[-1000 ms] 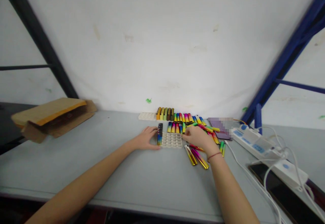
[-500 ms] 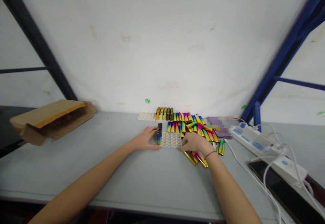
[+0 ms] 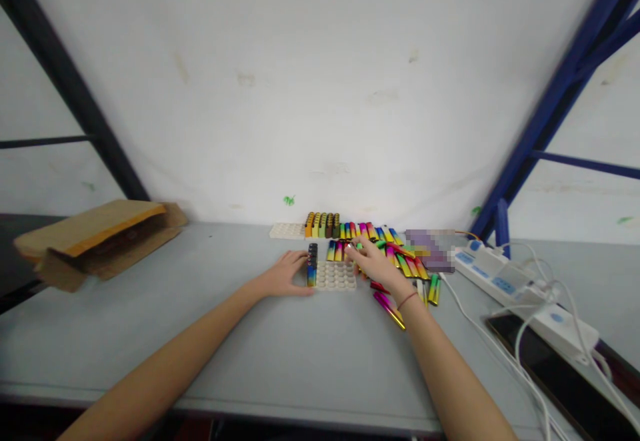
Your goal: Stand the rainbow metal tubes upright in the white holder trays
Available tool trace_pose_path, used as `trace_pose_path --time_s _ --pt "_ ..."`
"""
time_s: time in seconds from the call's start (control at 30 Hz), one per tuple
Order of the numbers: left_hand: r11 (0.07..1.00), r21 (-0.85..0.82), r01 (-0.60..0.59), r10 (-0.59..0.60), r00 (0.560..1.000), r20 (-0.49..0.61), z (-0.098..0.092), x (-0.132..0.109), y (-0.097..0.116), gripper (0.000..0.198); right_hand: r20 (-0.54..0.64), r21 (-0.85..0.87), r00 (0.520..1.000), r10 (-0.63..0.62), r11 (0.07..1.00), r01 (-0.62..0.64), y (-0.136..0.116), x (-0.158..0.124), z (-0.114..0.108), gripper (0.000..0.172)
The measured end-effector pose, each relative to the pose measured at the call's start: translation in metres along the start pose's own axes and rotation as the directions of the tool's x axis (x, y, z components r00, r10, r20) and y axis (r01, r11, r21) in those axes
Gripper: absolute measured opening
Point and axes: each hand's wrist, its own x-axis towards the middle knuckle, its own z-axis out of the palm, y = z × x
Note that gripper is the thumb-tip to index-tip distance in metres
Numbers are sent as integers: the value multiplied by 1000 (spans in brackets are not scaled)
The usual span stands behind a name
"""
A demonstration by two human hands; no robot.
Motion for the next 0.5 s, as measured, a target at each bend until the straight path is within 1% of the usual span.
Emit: trace_pose_path --time_s 0.1,0.17,0.23,0.3,0.4,0.5 --pt "1000 0 -2 2 1000 -6 0 0 0 80 -75 125 997 15 992 -6 8 5 7 37" --pt "1000 -2 -2 2 1000 -5 0 0 0 80 -152 155 988 25 988 -1 13 9 10 37" --pt "1000 -2 0 0 1000 0 0 0 0 80 -202 159 979 35 987 -2 17 13 11 36" --pt "1000 1 4 -4 1000 6 -1 0 1 80 -225 124 974 -7 992 36 19 15 12 37" --pt "1000 9 10 -10 1000 16 -2 0 2 80 -250 94 962 -109 986 136 19 16 13 37" --pt "1000 20 13 -13 1000 22 -3 0 2 81 -288 113 950 -125 980 163 19 16 14 36"
